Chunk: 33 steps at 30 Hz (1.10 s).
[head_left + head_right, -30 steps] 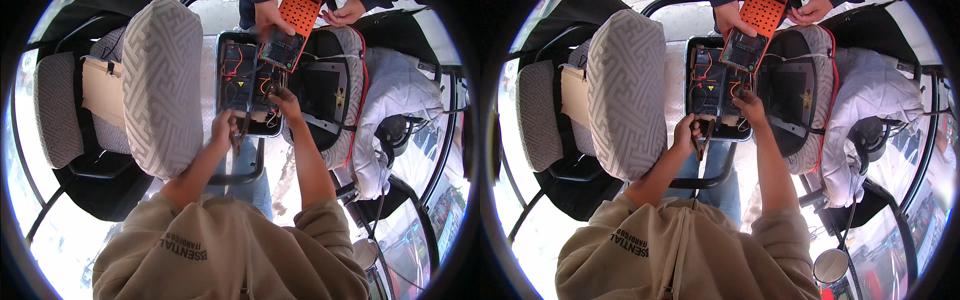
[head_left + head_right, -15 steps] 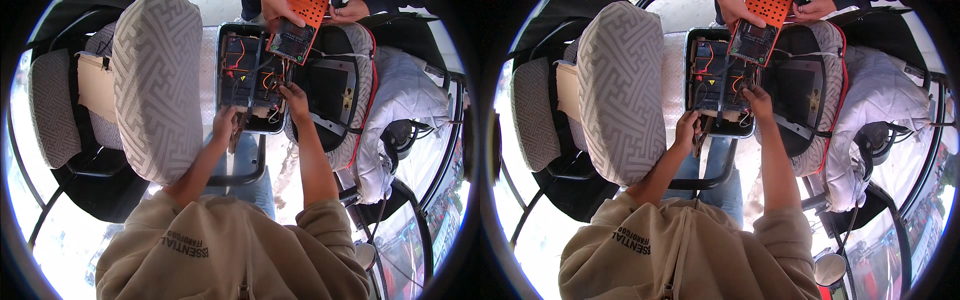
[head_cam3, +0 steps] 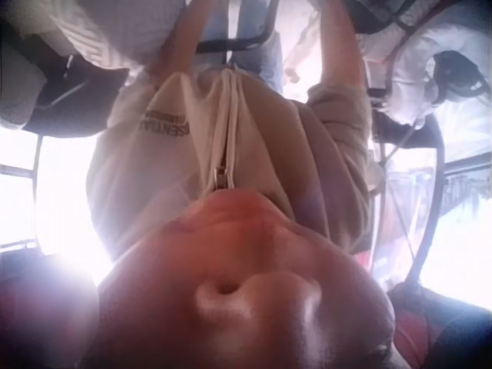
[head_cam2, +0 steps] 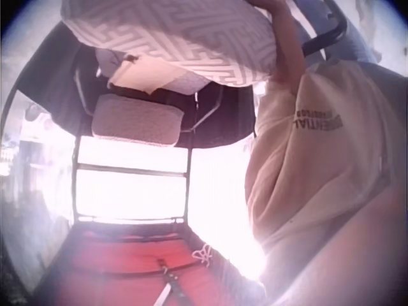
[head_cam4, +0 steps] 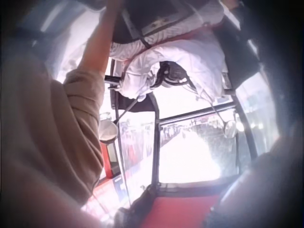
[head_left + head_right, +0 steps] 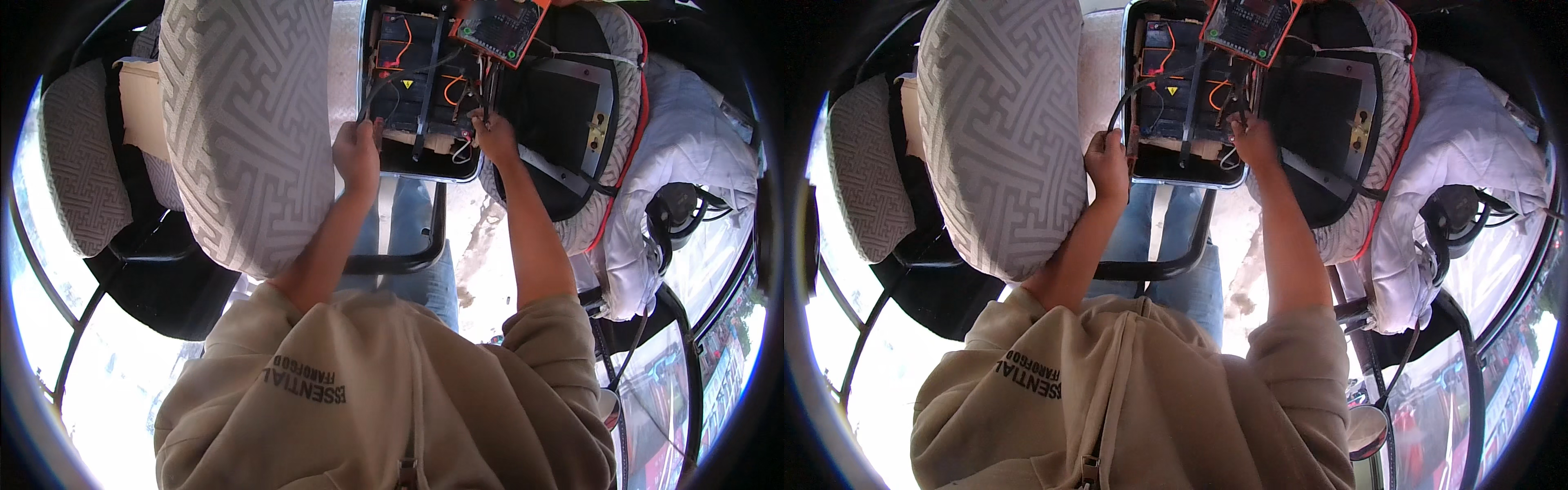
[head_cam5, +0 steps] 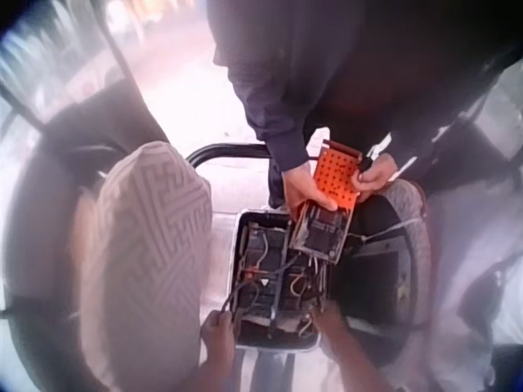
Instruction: The person carries an orange battery tester from inside a workshop to an electric scooter outside. They open the scooter's seat compartment, connect the tester leads to the battery terminals, and observe the digital display while another person stands nearby.
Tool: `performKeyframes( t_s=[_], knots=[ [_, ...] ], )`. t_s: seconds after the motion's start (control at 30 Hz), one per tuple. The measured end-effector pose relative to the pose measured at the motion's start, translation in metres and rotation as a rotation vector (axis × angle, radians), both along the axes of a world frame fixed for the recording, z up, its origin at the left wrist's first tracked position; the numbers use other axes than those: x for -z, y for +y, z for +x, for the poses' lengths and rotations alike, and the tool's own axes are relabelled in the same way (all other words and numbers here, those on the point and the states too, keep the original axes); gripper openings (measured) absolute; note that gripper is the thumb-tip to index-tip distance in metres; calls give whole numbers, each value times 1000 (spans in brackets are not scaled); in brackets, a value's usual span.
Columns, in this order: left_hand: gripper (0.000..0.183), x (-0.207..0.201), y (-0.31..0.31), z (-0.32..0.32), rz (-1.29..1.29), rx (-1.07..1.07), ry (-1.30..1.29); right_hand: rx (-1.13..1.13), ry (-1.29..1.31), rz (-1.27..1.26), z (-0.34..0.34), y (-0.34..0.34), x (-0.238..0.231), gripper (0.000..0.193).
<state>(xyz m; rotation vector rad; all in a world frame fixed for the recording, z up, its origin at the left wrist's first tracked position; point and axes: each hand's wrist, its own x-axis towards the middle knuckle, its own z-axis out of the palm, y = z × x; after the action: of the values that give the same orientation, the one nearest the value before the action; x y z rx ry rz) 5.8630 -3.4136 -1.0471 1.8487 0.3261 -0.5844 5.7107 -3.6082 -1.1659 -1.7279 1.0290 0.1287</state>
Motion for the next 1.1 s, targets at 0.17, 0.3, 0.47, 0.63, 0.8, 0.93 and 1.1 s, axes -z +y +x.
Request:
performKeyframes(
  t_s=[0.17, 0.3, 0.47, 0.63, 0.8, 0.93, 1.1],
  knots=[
    [31, 20, 8, 4, 266, 119, -153, 102, -246, 98, 11, 6, -49, 22],
    [35, 31, 9, 1, 319, 147, -149, 281, -418, 213, 0, 17, -48, 20],
    [25, 46, 10, 1, 284, 183, -172, 209, -272, 202, 1, 28, -32, 16],
    [35, 43, 8, -2, 341, 217, 12, 147, -238, 61, 7, 36, -5, 14],
    [33, 30, 2, -3, 263, 191, 88, 78, -120, 3, 5, 39, 6, 12],
    [33, 45, 9, -5, 335, 246, 43, 122, -221, 42, -3, 44, 30, 14],
    [32, 43, 1, -7, 362, 306, 11, 141, -209, 100, -9, 40, 24, 16]
  ],
)
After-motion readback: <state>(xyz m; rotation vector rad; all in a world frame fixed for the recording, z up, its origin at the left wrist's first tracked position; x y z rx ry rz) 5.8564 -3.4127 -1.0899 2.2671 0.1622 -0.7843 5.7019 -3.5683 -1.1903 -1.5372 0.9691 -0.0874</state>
